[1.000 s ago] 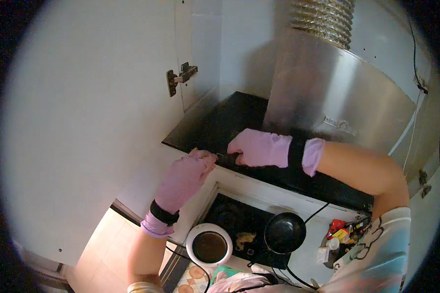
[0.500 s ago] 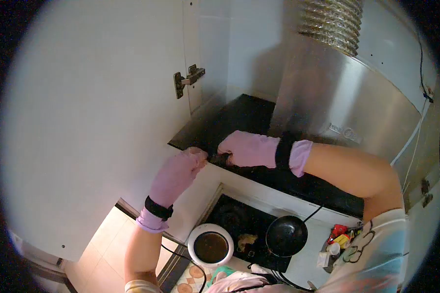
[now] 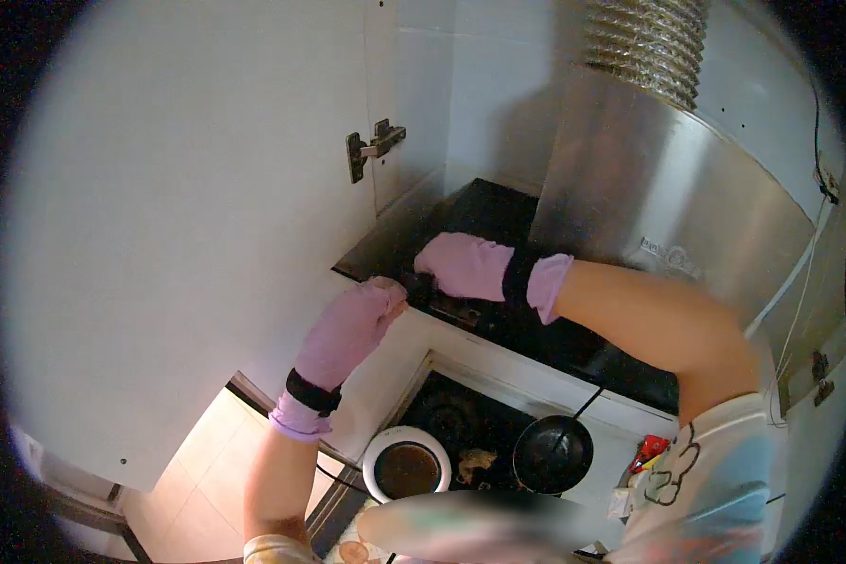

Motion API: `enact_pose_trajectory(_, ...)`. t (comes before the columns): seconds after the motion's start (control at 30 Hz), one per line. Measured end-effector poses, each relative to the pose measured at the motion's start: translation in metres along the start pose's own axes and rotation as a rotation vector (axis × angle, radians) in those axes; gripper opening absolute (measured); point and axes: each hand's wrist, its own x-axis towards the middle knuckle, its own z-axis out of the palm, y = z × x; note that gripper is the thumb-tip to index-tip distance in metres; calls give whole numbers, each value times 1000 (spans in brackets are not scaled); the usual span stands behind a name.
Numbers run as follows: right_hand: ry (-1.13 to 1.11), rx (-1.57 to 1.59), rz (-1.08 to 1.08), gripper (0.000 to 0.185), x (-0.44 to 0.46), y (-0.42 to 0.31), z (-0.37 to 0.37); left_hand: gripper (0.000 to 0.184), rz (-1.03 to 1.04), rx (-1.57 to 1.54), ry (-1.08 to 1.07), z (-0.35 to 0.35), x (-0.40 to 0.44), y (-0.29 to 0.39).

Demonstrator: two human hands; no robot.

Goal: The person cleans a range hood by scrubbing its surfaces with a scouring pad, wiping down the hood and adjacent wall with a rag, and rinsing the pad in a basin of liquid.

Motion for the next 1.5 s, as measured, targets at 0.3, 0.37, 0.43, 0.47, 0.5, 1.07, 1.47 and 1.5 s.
enact_pose_trajectory(0.3, -242, 135, 141, 30, -14, -12, -12, 14, 70, 9, 23, -4, 4, -6)
enact_pose_trajectory(0.37, -220, 65, 114, 30, -12, -16, -10, 15, 35, 31, -30, -3, 1, -7)
enact_pose_trajectory(0.43, -5, -42, 75, 24, -1, 1, -1, 15, 51, 17, 10, -5, -1, -6)
enact_pose_trajectory(0.47, -3, -42, 72, 24, 4, 10, 0, 15, 70, 2, 42, -5, -4, -6)
enact_pose_trajectory(0.5, -31, -69, 55, 25, 10, 8, -12, 15, 73, 9, 45, -4, -6, -7)
enact_pose_trajectory(1.07, -46, 175, 80, 32, 39, -23, 4, 28, -57, 203, 241, 2, -20, -25)
enact_pose_trajectory(1.47, -306, 175, 49, 43, 19, -11, -10, 39, -307, 62, 140, 10, -55, -15)
enact_pose_trajectory(1.5, -258, 171, 120, 41, 26, -21, -11, 39, -309, 66, 142, 11, -56, -17)
